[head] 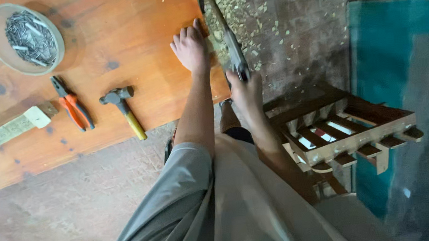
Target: The person constructs a wooden structure by hammering nails into small wood pieces to join them together and using a handsaw to cut a length of wood.
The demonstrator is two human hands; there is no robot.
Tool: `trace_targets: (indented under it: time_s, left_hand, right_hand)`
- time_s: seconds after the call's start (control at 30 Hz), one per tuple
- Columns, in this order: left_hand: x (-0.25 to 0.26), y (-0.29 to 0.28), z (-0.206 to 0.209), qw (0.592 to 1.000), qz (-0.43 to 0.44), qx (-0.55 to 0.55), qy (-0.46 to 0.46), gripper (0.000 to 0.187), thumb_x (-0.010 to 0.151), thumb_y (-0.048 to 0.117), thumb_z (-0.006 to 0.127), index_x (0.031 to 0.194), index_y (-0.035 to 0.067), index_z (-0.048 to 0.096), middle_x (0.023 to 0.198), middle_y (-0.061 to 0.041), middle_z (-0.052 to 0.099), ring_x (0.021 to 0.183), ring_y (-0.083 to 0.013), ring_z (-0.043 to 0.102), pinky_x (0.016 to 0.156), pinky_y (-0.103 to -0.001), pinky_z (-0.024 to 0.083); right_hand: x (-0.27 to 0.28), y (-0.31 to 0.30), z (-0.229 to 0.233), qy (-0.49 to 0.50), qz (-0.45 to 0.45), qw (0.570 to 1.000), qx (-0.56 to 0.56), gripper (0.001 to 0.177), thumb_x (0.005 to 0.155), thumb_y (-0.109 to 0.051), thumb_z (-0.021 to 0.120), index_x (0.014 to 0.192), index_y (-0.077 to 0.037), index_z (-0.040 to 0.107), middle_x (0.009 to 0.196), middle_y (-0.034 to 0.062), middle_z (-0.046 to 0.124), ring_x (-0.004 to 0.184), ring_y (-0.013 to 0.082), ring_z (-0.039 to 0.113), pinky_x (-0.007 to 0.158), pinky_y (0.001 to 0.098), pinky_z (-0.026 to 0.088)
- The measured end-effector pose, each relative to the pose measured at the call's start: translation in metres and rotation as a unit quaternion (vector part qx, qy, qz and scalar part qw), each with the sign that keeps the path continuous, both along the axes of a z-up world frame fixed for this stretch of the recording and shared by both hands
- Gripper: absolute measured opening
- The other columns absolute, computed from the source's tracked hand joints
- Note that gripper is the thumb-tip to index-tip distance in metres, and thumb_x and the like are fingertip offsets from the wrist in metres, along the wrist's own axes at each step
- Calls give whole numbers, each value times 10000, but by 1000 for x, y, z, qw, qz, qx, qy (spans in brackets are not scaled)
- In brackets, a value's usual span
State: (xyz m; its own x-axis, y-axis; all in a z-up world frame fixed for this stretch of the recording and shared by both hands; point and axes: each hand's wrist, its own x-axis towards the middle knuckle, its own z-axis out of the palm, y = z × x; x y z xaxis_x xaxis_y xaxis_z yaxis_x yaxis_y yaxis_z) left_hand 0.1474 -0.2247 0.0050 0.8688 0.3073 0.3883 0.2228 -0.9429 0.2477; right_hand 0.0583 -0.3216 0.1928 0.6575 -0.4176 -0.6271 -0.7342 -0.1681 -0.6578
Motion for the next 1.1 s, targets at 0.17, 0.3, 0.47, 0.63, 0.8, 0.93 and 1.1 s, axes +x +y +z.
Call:
trace_targets:
  time_s: [0.17, 0.3, 0.47, 0.63, 0.8, 0.93, 1.1]
  left_hand:
    - [-5, 2, -4, 998, -28, -44, 27, 456, 1001, 343, 526, 619, 118, 632, 655, -73, 642, 659, -338, 538, 652, -457, 387]
    - [-5, 2, -26, 1000, -27, -7, 14, 459, 981, 403, 549, 607, 141, 599, 653, -54, 620, 642, -325, 553, 622, -454, 398]
    - [-10, 5, -27, 999, -45, -2, 11, 458, 1001, 408, 524, 626, 148, 575, 656, -50, 585, 636, -310, 524, 627, -436, 387]
    - [-6, -1, -2, 999, -28, 14, -12, 466, 991, 381, 562, 595, 139, 595, 638, -67, 592, 622, -335, 535, 615, -457, 388]
    - [-8, 6, 1, 998, -56, -8, 4, 400, 964, 311, 604, 613, 122, 640, 663, -98, 624, 621, -373, 549, 602, -500, 391]
    - [-8, 6, -8, 998, -56, -19, 16, 389, 957, 322, 626, 621, 125, 626, 680, -81, 630, 661, -373, 556, 624, -496, 405]
    - [-5, 7, -14, 999, -38, -28, 10, 409, 953, 335, 641, 600, 135, 582, 660, -82, 593, 665, -363, 541, 625, -485, 396]
  right_hand:
    - [2, 3, -51, 80, 2, 996, -36, 462, 832, -460, 698, 1069, -83, 579, 955, 75, 615, 786, 223, 622, 657, 402, 461]
    - [42, 30, -86, 60, 23, 997, -38, 275, 806, -353, 683, 737, -91, 639, 691, 81, 717, 601, 241, 670, 540, 443, 434]
    - [50, 27, -96, 38, -13, 999, -15, 258, 745, -324, 696, 659, -82, 667, 611, 55, 667, 540, 185, 585, 512, 423, 383]
    - [26, -1, -92, -32, 52, 998, -11, 333, 783, -417, 686, 680, -132, 548, 601, -1, 566, 527, 174, 525, 486, 378, 347]
    - [5, 11, -101, -71, -4, 997, -6, 312, 806, -321, 763, 614, -140, 597, 574, -19, 582, 531, 123, 516, 490, 363, 354]
    - [3, 9, -112, -49, 14, 998, -47, 408, 854, -342, 756, 605, -128, 513, 581, -19, 478, 586, 145, 455, 544, 400, 350]
    - [19, 12, -84, 17, 16, 998, -61, 428, 846, -403, 733, 629, -126, 489, 587, -14, 463, 594, 155, 455, 562, 401, 345]
